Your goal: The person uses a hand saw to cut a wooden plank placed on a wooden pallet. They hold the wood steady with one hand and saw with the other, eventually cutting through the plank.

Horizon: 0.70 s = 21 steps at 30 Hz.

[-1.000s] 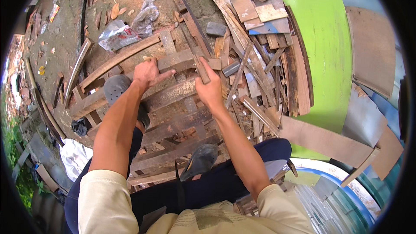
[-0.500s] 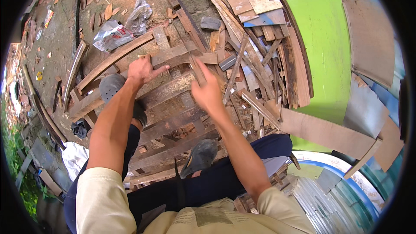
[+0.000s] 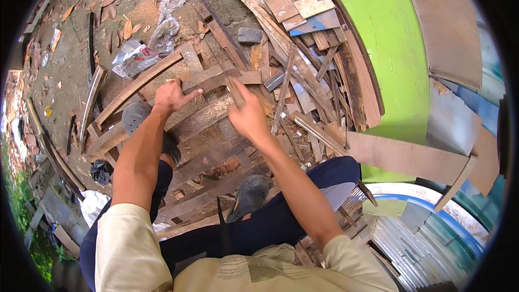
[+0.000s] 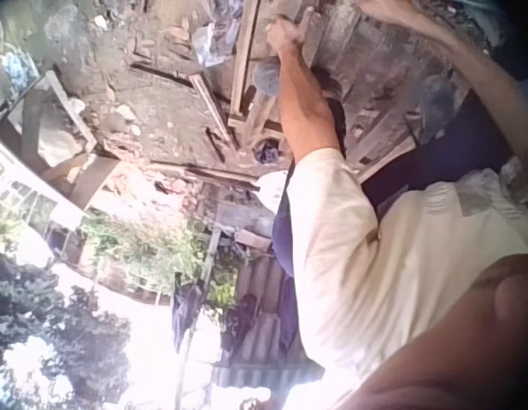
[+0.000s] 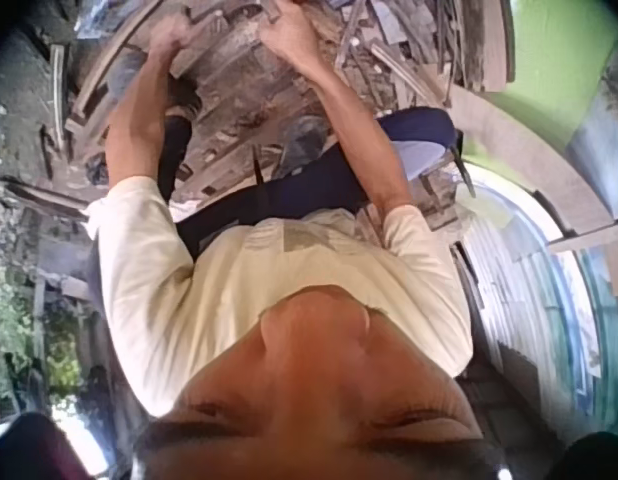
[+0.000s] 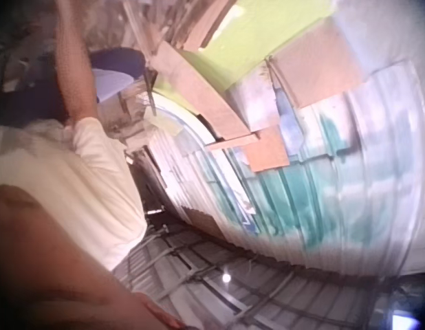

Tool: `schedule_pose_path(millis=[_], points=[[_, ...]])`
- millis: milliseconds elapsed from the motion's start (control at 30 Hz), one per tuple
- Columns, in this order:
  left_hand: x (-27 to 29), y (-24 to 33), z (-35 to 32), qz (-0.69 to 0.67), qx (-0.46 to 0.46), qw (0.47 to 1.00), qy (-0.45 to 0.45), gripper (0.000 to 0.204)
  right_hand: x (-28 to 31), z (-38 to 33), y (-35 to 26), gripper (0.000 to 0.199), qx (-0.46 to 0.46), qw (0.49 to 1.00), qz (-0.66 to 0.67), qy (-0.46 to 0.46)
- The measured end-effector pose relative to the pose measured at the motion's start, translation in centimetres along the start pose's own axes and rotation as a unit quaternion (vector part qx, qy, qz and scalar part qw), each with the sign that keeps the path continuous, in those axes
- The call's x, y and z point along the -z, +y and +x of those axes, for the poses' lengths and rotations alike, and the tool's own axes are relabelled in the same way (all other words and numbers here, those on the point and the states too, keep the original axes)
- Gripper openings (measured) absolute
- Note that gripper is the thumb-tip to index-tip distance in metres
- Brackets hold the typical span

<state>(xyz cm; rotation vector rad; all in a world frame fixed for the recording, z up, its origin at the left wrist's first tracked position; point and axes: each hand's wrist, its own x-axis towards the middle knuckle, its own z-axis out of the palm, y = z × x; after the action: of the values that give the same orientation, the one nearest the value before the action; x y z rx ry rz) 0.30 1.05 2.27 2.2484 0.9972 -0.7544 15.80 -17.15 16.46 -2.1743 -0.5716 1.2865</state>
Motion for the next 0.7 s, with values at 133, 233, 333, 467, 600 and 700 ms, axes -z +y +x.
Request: schedule_pose_path(millis=[133,233,333,467,600,700], points=[[0.5,0.2,-0.6,-0.008,0.010,1.000,-0.014,0.104,-0.9,-0.2,2.5,0.069,0.064,0.996,0.030,0.062],[0.4,-0.9,-1.1,-0.009,0.033,0.999,-0.020,0.106,1.1,-11.2,4.3,0.066,0.108,0.990,0.068,0.066],[-0.2,-0.9,-0.6,-0.005,0.009,1.000,-0.003,0.108,2.1,-17.8,5.1,0.066,0.062,0.995,0.049,0.058],[-1.2,-0.8,-0.6,-0.007,-0.011,1.000,0.015,0.108,-2.0,-4.3,6.4,0.066,0.100,0.988,0.075,0.085],[-0.2,-0.7,0.5,-0.008,-0.002,1.000,-0.021,0.109,-2.0,4.5,2.0,0.066,0.013,0.998,0.039,0.039],[-0.7,-1.7,-0.5,-0.014,0.014,1.000,-0.013,0.114,-1.7,-5.4,6.1,0.067,0.142,0.985,0.036,0.088]])
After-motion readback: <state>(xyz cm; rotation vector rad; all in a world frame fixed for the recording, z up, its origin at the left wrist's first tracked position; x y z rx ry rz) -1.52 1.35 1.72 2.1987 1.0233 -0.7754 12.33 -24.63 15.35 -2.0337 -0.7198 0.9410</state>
